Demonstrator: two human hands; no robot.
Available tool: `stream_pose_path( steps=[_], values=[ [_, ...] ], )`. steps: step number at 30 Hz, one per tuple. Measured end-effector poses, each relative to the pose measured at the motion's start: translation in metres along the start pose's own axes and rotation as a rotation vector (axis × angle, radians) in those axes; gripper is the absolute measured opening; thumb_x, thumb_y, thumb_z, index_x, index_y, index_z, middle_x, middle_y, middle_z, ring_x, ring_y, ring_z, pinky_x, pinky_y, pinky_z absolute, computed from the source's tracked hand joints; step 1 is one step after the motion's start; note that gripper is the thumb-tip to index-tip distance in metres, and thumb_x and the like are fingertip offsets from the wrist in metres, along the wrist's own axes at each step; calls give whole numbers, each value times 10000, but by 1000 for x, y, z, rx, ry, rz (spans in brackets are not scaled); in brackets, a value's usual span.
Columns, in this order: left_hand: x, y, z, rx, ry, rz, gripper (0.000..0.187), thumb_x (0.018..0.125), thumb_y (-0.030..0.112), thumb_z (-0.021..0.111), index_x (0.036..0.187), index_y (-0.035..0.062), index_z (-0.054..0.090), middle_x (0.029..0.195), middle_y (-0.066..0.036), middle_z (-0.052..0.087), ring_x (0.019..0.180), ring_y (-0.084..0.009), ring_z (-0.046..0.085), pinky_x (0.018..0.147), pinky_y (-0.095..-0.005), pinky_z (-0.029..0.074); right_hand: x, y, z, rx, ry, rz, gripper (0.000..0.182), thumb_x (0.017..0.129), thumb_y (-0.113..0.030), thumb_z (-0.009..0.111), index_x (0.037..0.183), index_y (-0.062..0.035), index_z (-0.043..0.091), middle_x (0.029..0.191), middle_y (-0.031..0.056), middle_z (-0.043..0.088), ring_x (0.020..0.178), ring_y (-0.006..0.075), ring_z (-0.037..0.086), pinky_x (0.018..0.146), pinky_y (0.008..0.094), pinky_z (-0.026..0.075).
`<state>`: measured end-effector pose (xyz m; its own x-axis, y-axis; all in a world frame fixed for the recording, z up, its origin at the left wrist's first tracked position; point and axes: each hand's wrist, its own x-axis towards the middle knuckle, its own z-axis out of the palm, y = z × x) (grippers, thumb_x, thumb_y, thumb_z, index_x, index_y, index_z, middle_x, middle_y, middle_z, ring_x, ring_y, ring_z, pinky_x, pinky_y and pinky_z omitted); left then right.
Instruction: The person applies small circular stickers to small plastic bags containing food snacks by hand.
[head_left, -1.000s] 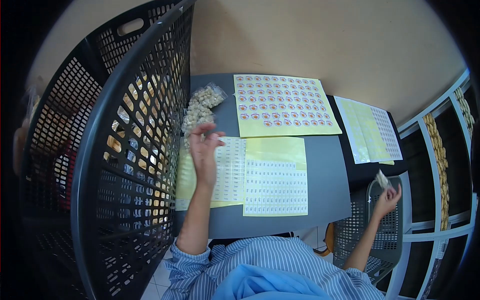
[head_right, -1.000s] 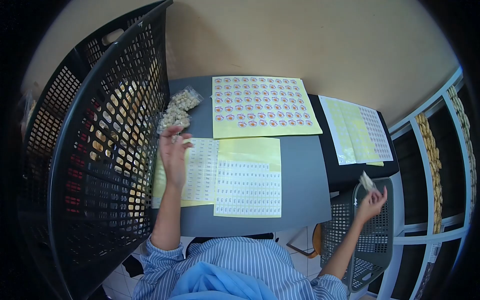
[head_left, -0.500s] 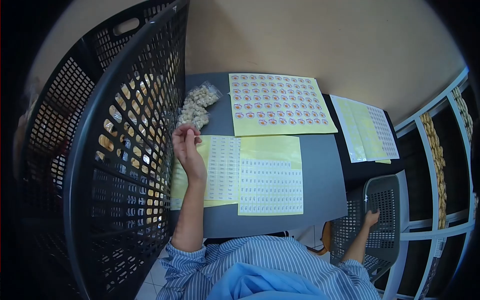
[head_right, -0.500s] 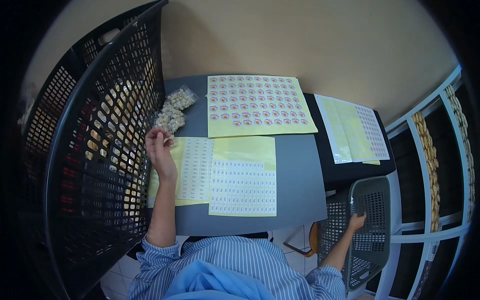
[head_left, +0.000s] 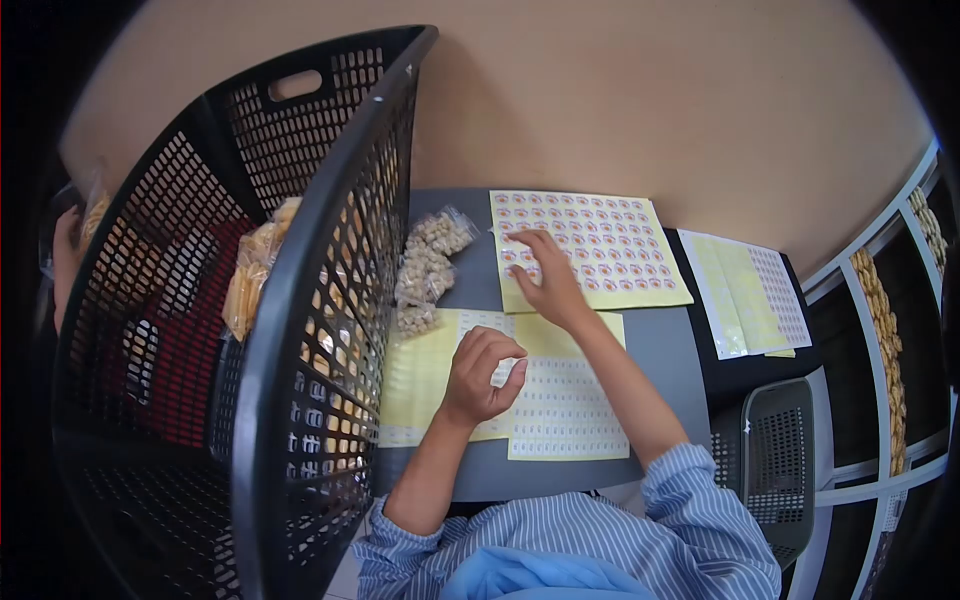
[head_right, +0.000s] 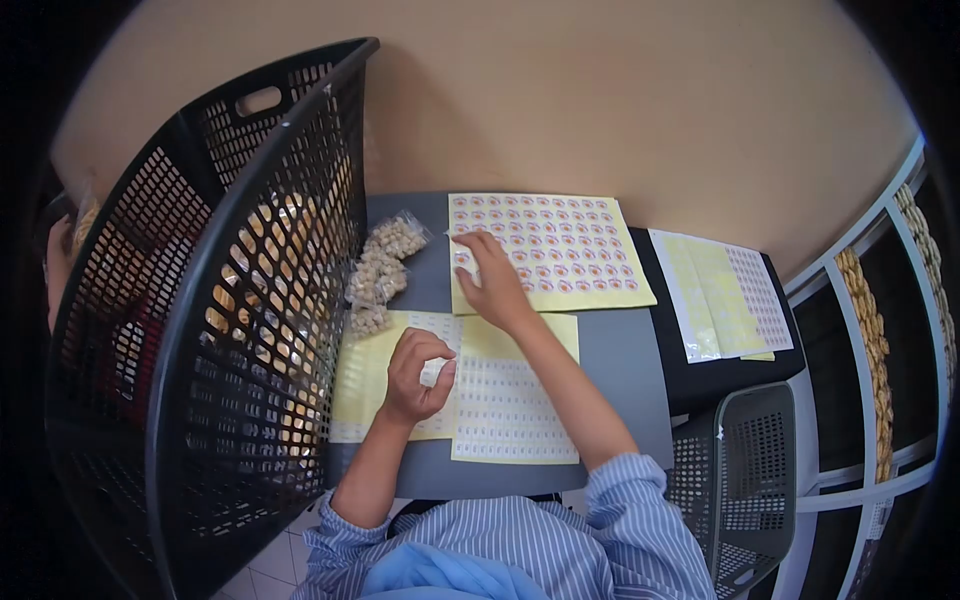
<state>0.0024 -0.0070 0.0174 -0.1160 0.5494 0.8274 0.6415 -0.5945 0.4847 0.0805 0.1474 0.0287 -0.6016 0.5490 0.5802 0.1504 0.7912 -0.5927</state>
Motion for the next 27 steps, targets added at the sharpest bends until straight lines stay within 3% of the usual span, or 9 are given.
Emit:
stream_pose_path(
  steps=[4, 6, 9, 13, 15, 17, 19, 21, 27],
  values=[
    [-1, -6, -3, 9, 28, -41, 132, 681, -13, 570, 785, 29, 500, 719, -91, 518, 675, -244, 498, 618, -320, 411, 40, 25, 53, -76, 97, -7, 447, 716, -63, 596, 1129, -23, 430, 1039, 141, 515, 971, 282, 497, 847, 350, 391],
    [-1, -8, -4, 9, 50, -82, 109, 701, -10, 553, 790, 23, 498, 722, -92, 514, 684, -246, 493, 633, -322, 408, 50, 25, 57, -23, -125, 218, 399, 710, -73, 604, 1083, -13, 477, 966, 137, 555, 918, 256, 530, 813, 344, 414],
    [1, -9, -7, 39, 95, -119, 114, 708, 12, 569, 798, 28, 501, 744, -93, 529, 698, -250, 499, 641, -327, 398, 53, 21, 48, 104, -121, 110, 294, 716, -59, 596, 996, 0, 528, 870, 121, 575, 849, 233, 552, 759, 330, 440],
    [0, -11, -4, 17, 171, -223, 107, 735, 19, 538, 831, 19, 490, 785, -111, 517, 732, -244, 491, 650, -320, 388, 46, 20, 29, 300, -68, 114, 218, 717, -43, 590, 926, 9, 552, 869, 117, 559, 830, 228, 558, 728, 312, 454],
    [-1, -11, -1, -29, 242, -323, 111, 757, 29, 513, 861, 11, 477, 817, -110, 505, 752, -226, 482, 649, -305, 378, 47, 21, 23, 13, -38, 5, 219, 722, -39, 594, 930, 9, 546, 872, 115, 536, 829, 235, 563, 738, 307, 456],
    [-2, -13, 4, -38, 243, -326, 108, 768, 35, 500, 869, 10, 470, 829, -95, 502, 754, -207, 475, 642, -292, 372, 48, 36, 42, 24, 1, 32, 238, 717, -71, 617, 935, -1, 551, 907, 123, 521, 868, 252, 549, 772, 325, 445],
    [-4, -14, 7, -49, 244, -350, 108, 771, 38, 500, 871, 10, 471, 831, -93, 501, 755, -204, 473, 642, -291, 372, 52, 42, 58, -172, -47, 146, 256, 716, -111, 629, 945, -23, 559, 931, 130, 519, 902, 270, 524, 796, 345, 427],
    [-7, -17, 7, -43, 214, -352, 109, 774, 42, 496, 875, 11, 472, 831, -94, 499, 750, -199, 470, 642, -288, 373, 57, 45, 64, -173, -106, 241, 231, 720, -142, 627, 916, -32, 572, 938, 127, 529, 941, 280, 500, 814, 355, 411],
    [-10, -24, 3, -21, 284, -433, 181, 772, 72, 503, 937, 6, 468, 891, -91, 475, 803, -185, 450, 683, -282, 360, 45, 23, 37, 36, -67, -4, 101, 749, -95, 577, 771, 3, 564, 795, 118, 563, 773, 257, 559, 705, 358, 444]
  ],
)
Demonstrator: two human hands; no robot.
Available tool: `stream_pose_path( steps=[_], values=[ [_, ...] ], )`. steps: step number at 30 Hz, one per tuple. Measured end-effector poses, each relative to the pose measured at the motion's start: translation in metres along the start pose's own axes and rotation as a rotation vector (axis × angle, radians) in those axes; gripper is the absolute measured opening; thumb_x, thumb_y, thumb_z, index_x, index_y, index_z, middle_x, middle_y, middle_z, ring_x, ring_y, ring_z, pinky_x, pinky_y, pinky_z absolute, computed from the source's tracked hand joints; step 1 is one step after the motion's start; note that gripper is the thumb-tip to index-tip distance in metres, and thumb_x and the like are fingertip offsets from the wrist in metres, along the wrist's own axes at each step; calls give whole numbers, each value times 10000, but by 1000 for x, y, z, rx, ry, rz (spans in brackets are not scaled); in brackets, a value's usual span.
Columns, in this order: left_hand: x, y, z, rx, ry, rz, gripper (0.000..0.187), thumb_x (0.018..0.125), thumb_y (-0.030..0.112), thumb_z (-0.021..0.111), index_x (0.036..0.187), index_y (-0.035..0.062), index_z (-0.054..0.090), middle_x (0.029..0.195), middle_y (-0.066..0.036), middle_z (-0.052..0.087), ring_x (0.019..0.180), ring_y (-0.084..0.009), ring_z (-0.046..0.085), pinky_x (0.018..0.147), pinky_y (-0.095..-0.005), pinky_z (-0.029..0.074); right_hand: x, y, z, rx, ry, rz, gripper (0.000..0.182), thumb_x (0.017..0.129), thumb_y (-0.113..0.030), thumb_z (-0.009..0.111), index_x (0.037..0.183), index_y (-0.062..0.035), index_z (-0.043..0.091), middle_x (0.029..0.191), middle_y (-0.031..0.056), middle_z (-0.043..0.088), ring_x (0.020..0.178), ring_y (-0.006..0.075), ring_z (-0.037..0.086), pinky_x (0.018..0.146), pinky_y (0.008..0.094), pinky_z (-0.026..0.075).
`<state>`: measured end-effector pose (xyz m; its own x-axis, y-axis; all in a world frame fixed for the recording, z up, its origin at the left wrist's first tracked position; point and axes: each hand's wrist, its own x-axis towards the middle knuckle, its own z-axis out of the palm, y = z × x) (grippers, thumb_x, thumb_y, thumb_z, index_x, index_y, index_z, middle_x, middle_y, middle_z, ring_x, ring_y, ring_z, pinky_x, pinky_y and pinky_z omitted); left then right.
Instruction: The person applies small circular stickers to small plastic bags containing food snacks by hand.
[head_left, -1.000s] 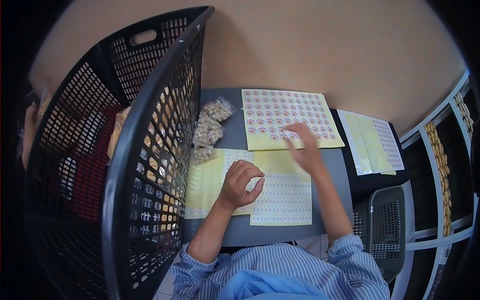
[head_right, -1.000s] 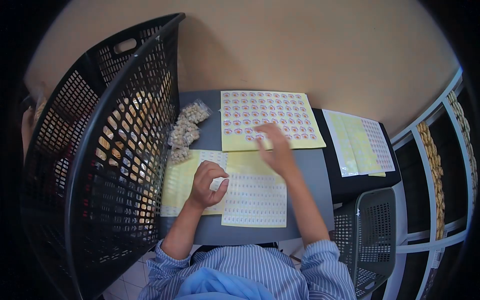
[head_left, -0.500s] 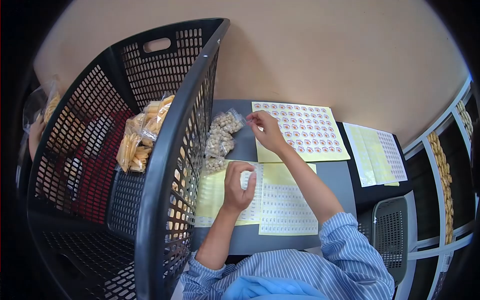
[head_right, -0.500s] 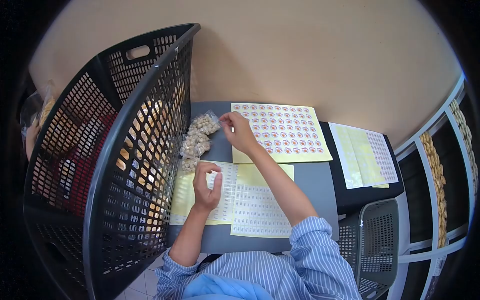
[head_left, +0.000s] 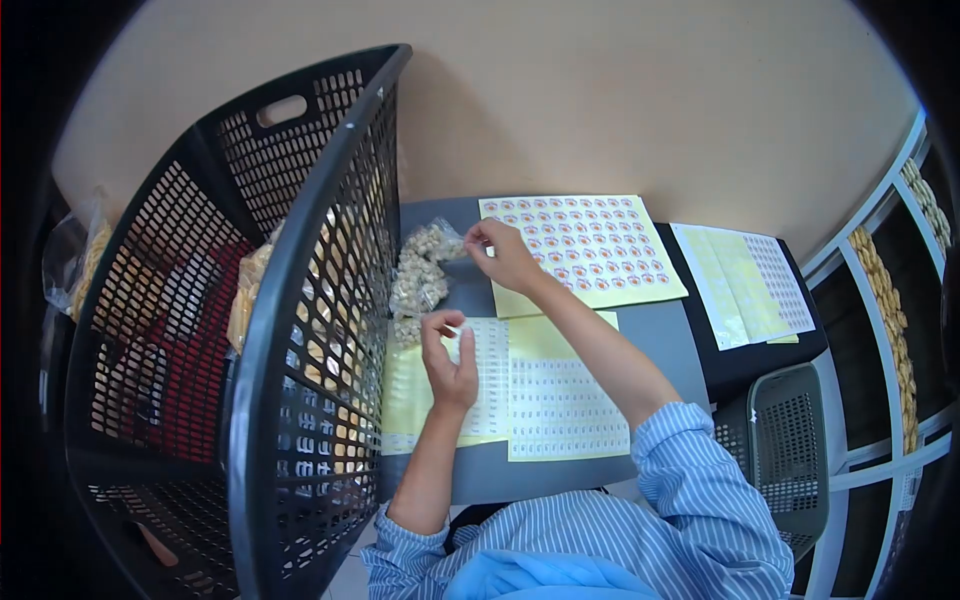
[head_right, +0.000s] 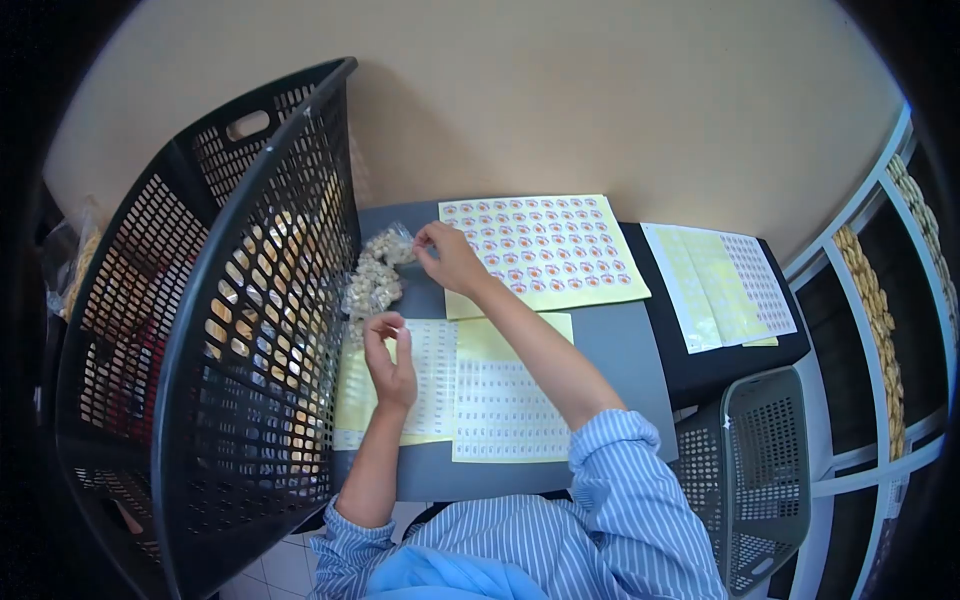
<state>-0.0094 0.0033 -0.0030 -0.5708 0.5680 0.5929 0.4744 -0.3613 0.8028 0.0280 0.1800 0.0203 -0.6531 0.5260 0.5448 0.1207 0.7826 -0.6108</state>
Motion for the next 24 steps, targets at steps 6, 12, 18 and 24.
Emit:
stream_pose_path(
  steps=[6, 12, 18, 24],
  values=[
    [-1, 9, 8, -142, -70, -167, 347, 775, 122, 542, 1085, 29, 413, 1037, -63, 446, 943, -136, 420, 788, -256, 345, -84, -54, -57, 316, 11, 90, 99, 776, -77, 574, 766, 17, 543, 746, 87, 572, 683, 153, 564, 636, 262, 461],
    [-11, 17, 31, -204, -431, -134, 37, 785, 60, 555, 777, 24, 548, 806, -56, 531, 767, -127, 497, 701, -242, 385, -137, -71, -77, 263, 81, 159, 77, 744, -52, 600, 768, 19, 582, 752, 91, 598, 696, 160, 580, 643, 263, 457],
    [-14, 24, 38, -222, -492, -170, 66, 800, 83, 553, 787, 22, 575, 797, -58, 544, 740, -123, 497, 679, -246, 388, -147, -59, -86, 293, 105, 252, 80, 710, -58, 651, 729, 9, 612, 722, 83, 617, 685, 154, 590, 658, 251, 447],
    [-16, 14, 35, -158, -518, -124, 126, 822, 115, 533, 888, 14, 570, 883, -69, 555, 819, -139, 523, 731, -258, 405, -153, -55, -86, 384, 119, 328, 55, 694, -38, 671, 706, -4, 630, 723, 74, 631, 691, 125, 590, 674, 247, 451]
  ],
)
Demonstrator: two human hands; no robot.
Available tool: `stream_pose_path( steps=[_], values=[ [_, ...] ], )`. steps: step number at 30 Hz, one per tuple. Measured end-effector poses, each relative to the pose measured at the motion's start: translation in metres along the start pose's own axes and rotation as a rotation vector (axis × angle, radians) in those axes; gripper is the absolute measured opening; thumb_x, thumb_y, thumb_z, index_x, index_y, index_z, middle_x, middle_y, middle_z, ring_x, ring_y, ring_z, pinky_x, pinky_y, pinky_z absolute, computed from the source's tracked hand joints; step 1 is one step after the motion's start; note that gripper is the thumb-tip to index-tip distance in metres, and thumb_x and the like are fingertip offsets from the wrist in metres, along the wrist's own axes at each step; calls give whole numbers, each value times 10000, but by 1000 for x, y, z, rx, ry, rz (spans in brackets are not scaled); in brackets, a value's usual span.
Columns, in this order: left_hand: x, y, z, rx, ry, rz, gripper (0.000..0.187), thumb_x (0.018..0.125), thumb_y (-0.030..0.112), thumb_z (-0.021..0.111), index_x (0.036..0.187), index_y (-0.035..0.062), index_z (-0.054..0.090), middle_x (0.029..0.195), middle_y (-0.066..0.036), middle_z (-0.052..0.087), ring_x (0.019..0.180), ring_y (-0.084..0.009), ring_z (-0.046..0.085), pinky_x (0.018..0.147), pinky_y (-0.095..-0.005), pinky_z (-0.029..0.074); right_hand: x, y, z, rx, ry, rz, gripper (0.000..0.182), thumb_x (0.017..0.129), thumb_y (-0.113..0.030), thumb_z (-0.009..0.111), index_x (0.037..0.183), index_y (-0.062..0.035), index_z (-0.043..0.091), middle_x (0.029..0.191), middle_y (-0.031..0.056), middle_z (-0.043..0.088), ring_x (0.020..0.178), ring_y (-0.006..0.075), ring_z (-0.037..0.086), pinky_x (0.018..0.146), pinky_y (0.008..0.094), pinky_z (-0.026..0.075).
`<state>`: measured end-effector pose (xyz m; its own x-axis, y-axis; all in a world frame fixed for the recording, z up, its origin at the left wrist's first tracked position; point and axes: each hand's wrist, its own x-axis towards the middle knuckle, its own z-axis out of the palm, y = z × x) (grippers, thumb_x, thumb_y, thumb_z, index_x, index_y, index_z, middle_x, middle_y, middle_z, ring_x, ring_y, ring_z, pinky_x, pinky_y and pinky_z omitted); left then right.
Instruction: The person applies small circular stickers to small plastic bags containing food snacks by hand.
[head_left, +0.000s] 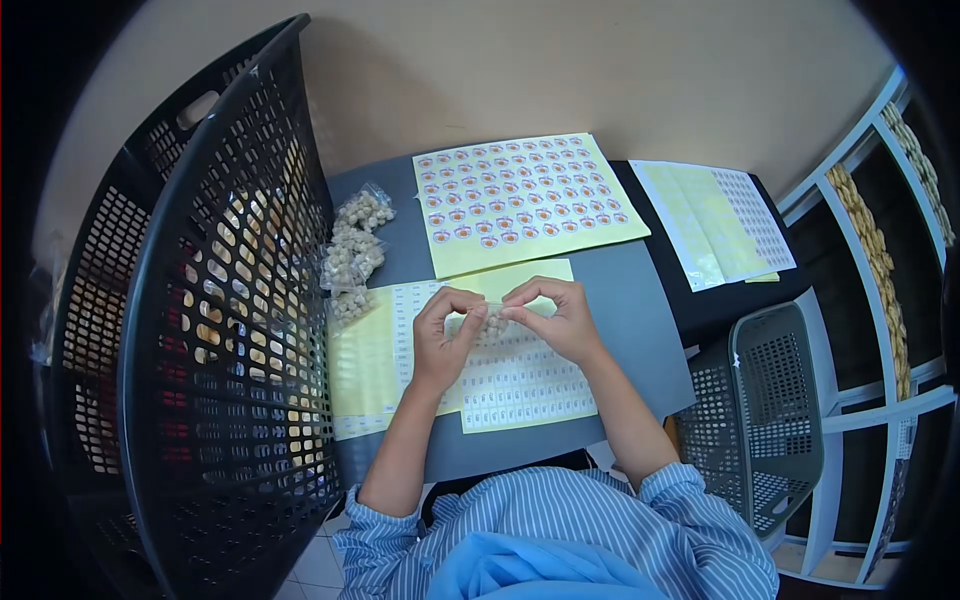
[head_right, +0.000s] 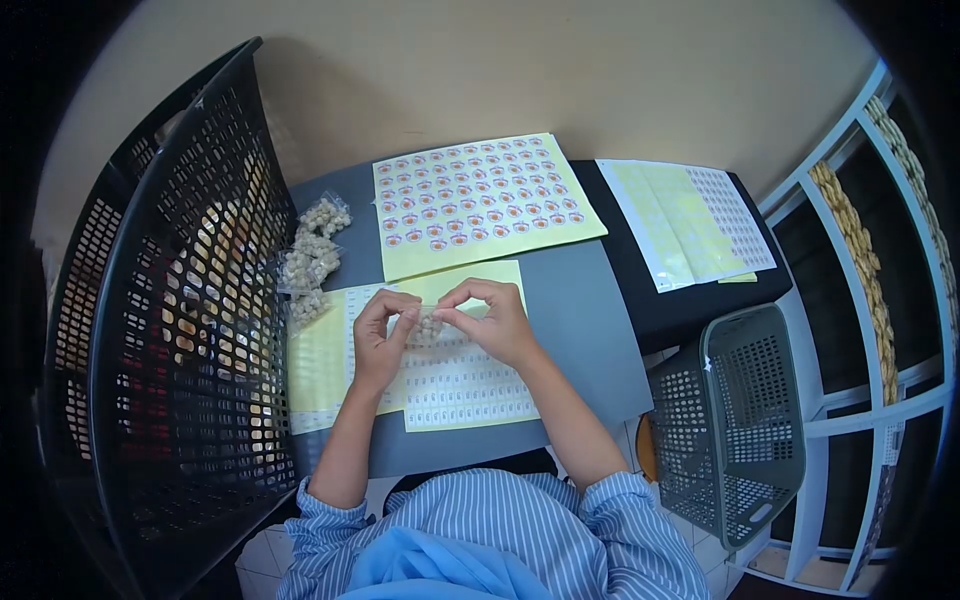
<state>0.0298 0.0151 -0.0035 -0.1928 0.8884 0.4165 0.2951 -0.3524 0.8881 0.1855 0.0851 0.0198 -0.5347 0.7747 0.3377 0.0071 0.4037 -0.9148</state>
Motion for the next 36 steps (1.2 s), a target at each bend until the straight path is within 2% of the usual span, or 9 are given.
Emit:
stream_pose_path(
  steps=[3, 6, 8, 10, 11, 14, 20, 26, 36],
  values=[
    [-2, 10, 3, -399, -94, -214, 315, 824, 93, 545, 1109, 14, 436, 1054, -91, 510, 986, -180, 515, 800, -298, 452, 0, 7, -2, 96, 21, 62, 73, 700, -48, 669, 743, -1, 633, 731, 74, 630, 701, 116, 586, 692, 245, 448],
    [-4, 3, 1, -480, -130, -338, 297, 836, 106, 533, 1099, 12, 431, 1050, -98, 515, 988, -168, 511, 767, -297, 480, 0, 4, -6, 191, 25, 97, 133, 723, -45, 642, 849, -5, 626, 832, 92, 629, 782, 130, 589, 735, 263, 449],
    [-4, 1, 0, -462, -79, -302, 263, 866, 130, 486, 1087, 2, 427, 1033, -100, 526, 962, -176, 534, 719, -294, 499, -1, -2, -11, 229, 29, 91, 177, 739, -43, 623, 913, -7, 616, 895, 103, 626, 834, 145, 590, 761, 275, 448],
    [-5, -2, -6, -641, 19, -406, 247, 907, 195, 396, 1077, 18, 421, 1010, -95, 519, 914, -200, 561, 723, -302, 493, -7, -7, -27, -97, 105, 42, 256, 766, -48, 582, 1018, -2, 571, 1012, 124, 595, 937, 196, 571, 819, 313, 433],
    [-6, -5, -7, -699, 49, -430, 279, 923, 231, 344, 1080, 15, 426, 995, -100, 532, 892, -211, 570, 714, -307, 496, -12, -9, -36, -337, 61, 61, 266, 773, -62, 565, 1030, 5, 558, 1055, 140, 577, 993, 255, 548, 862, 356, 416],
    [-9, -10, -7, -888, 73, -521, 300, 922, 245, 346, 1089, 9, 427, 1005, -114, 535, 879, -219, 573, 731, -323, 496, -31, 11, -48, -529, 7, 38, 287, 773, -80, 562, 1048, 3, 550, 1098, 152, 551, 1044, 284, 514, 926, 381, 373],
    [-11, -5, 2, -898, 8, -623, 313, 925, 250, 333, 1094, 3, 424, 1022, -138, 525, 896, -233, 568, 800, -351, 486, -40, 16, -42, -616, -95, -3, 293, 770, -94, 577, 1051, -14, 559, 1130, 120, 538, 1095, 255, 478, 1001, 384, 292],
    [-10, -8, 6, -872, -28, -636, 269, 929, 216, 329, 1072, 6, 416, 1015, -113, 511, 927, -220, 553, 846, -338, 474, -42, 23, -42, -605, -81, 1, 294, 745, -91, 616, 1031, -30, 583, 1097, 107, 564, 1088, 238, 491, 991, 430, 295],
    [-8, -5, 7, -876, -35, -659, 254, 931, 209, 324, 1048, 2, 412, 1032, -103, 499, 947, -188, 542, 870, -328, 465, -44, 26, -40, -571, -18, -15, 241, 730, -53, 624, 969, -37, 590, 1037, 94, 595, 1036, 241, 531, 988, 436, 298]
  ],
)
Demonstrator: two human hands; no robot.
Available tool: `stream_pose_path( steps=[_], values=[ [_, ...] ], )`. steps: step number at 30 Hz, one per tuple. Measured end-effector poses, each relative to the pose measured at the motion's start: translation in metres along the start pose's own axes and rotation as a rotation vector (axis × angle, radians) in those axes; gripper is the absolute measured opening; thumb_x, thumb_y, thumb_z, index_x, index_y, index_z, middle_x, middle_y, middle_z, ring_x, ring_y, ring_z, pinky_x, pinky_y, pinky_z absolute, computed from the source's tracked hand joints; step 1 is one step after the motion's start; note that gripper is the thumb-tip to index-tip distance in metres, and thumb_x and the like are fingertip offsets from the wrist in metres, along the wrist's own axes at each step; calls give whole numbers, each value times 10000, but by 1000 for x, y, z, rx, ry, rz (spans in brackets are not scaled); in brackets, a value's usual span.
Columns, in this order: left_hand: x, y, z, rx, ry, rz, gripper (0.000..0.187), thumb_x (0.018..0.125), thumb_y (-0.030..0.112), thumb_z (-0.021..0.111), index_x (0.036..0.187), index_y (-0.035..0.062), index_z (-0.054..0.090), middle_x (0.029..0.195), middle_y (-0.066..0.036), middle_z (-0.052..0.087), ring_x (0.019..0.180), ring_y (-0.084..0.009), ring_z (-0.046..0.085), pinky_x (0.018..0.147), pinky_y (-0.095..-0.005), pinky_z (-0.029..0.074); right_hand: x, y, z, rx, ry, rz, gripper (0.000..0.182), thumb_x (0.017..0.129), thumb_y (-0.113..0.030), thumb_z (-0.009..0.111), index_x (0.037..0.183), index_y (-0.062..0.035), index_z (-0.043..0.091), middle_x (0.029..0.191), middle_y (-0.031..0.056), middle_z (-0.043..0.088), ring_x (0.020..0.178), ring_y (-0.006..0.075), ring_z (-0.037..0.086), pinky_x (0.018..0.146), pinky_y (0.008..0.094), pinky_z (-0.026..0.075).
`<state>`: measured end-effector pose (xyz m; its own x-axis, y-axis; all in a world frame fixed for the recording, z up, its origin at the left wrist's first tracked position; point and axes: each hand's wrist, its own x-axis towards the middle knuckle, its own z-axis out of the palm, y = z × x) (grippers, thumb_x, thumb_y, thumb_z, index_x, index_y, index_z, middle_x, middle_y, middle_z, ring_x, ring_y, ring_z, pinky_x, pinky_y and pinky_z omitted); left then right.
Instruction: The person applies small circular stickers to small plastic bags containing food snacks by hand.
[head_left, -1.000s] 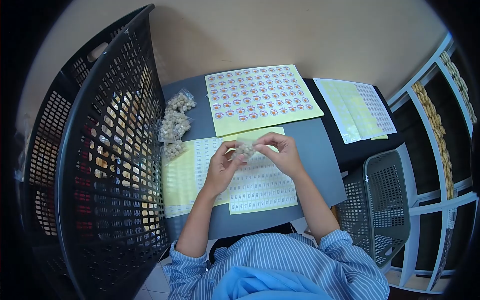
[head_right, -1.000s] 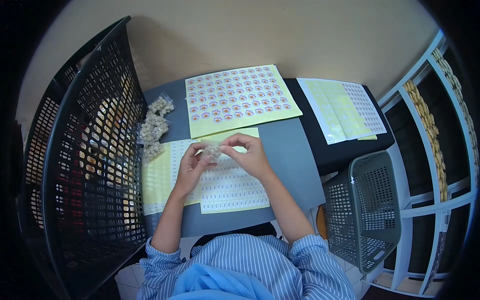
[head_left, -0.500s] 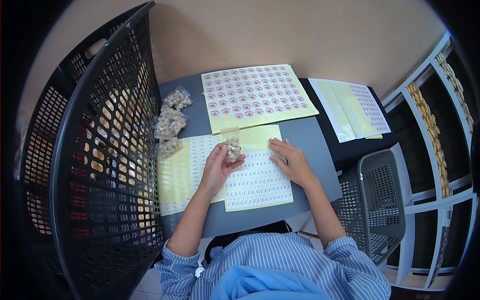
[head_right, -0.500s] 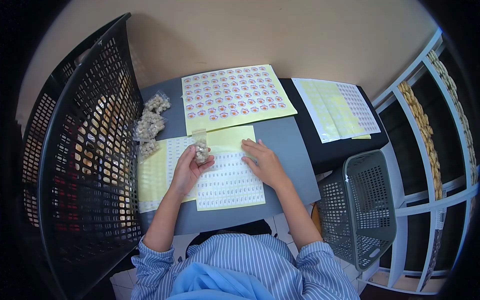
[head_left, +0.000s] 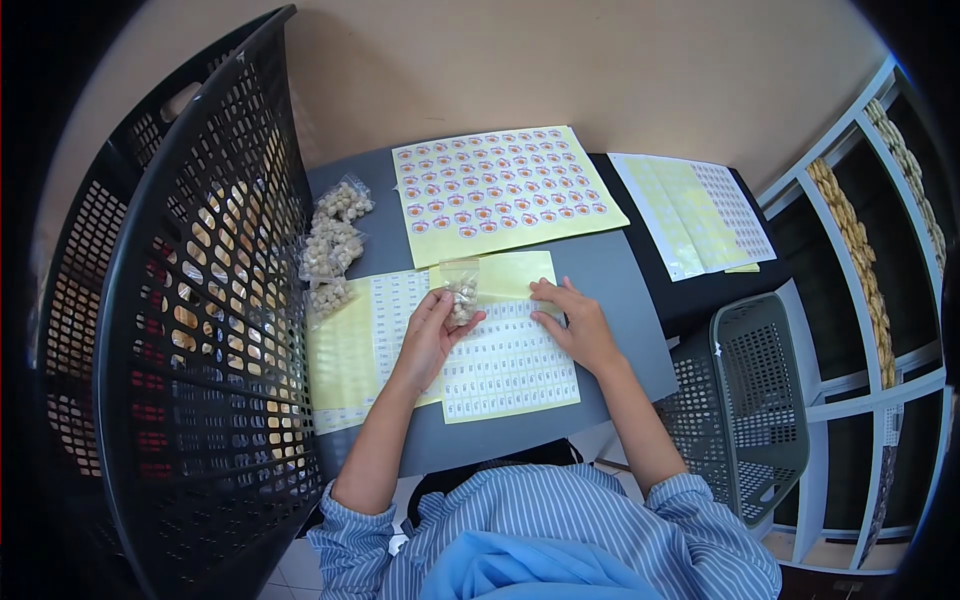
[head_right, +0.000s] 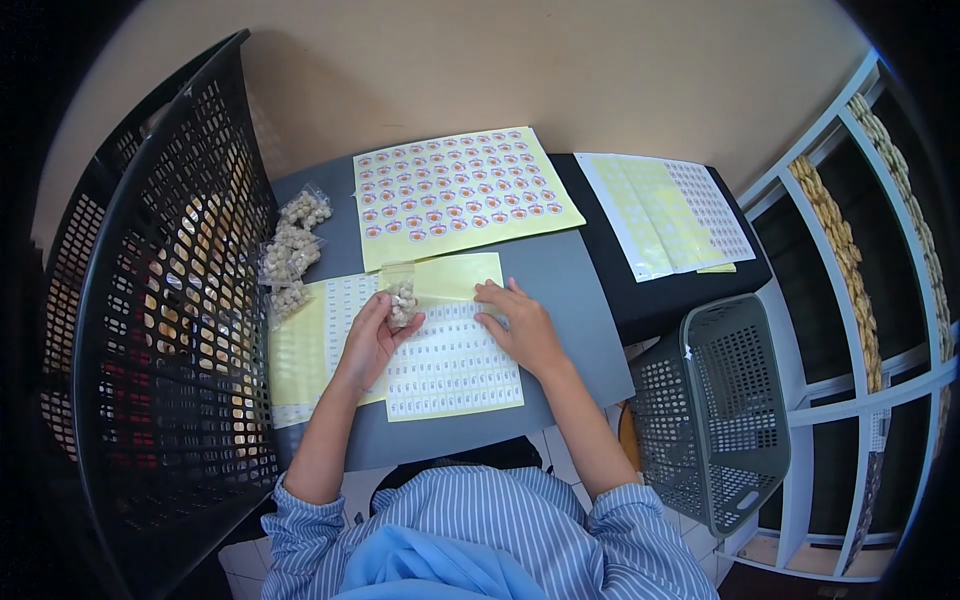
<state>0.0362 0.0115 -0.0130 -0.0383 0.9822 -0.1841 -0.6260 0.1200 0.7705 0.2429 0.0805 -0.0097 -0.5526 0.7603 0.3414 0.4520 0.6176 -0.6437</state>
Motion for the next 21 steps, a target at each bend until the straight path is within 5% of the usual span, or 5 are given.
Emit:
stream_pose_path(
  steps=[21],
  values=[
    [-2, 0, 1, 27, -11, -5, 278, 930, 196, 315, 1097, -10, 401, 1048, -107, 502, 957, -176, 534, 886, -318, 452, -1, -4, 3, -28, 56, 18, 202, 754, -36, 582, 955, -31, 570, 905, 103, 626, 978, 256, 557, 970, 432, 328]
  ],
)
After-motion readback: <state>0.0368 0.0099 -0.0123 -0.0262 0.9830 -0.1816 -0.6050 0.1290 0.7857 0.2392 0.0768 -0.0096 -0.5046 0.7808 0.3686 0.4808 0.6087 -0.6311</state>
